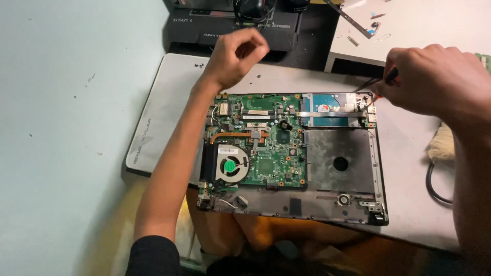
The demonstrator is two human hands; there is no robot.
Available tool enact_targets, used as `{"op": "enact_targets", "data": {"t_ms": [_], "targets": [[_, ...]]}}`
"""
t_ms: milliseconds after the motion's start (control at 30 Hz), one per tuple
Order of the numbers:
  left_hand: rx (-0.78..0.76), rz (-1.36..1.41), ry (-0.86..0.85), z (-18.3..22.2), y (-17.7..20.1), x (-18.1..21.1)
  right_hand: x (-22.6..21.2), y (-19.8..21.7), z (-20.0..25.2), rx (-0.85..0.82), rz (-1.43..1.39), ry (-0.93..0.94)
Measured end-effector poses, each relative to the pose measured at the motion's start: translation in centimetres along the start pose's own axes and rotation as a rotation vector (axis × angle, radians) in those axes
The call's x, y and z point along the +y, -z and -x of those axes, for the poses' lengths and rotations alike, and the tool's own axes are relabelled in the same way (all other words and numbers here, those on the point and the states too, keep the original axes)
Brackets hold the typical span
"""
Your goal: The person installs a hard drive into a laptop chassis, connects the data cable, secures it with screws, and then installs two RAM modules into the motherboard slots.
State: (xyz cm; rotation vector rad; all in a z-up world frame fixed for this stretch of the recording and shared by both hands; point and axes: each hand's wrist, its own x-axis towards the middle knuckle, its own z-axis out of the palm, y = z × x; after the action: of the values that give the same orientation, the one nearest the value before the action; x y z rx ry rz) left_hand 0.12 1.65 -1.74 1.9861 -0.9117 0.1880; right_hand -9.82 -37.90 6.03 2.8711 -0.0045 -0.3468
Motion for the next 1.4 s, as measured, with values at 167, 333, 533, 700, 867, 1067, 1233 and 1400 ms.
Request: {"op": "enact_targets", "data": {"t_ms": [167, 333, 533, 700, 867, 1067, 1233, 1400], "targets": [[0.037, -0.175, 0.017, 3.7, 0.5, -5.7, 1.0, -1.6, -0.9, 0.179, 0.062, 0.154], [-0.158, -0.317, 0.226, 4.3, 1.2, -3.3, -2.8, -1.6, -0.3, 0.509, -0.532, 0.383], [-0.253, -0.380, 0.315, 4.5, 0.3, -3.1, -7.3, -3.9, -2.8, 0.337, -0.741, 0.627], [-0.183, -0.312, 0.272, 4.5, 0.5, -2.3, -7.5, -3.7, -2.4, 0.361, -0.762, 0.646], [-0.071, 0.025, 0.254, 4.2, 0.4, -1.1, -7.6, -3.7, -2.0, 0.443, -0.825, 0.731], [0.085, 0.776, 0.342, 3.6, -1.6, 0.1, -8.1, -3.8, -1.2, 0.584, -0.961, 0.750], [0.111, 1.055, 0.437, 3.8, -3.4, -0.3, -8.1, -4.3, -1.5, 0.634, -0.974, 0.762], [0.084, 1.119, 0.447, 3.9, -3.8, -0.3, -8.6, -4.5, -1.7, 0.683, -0.969, 0.807]]}}
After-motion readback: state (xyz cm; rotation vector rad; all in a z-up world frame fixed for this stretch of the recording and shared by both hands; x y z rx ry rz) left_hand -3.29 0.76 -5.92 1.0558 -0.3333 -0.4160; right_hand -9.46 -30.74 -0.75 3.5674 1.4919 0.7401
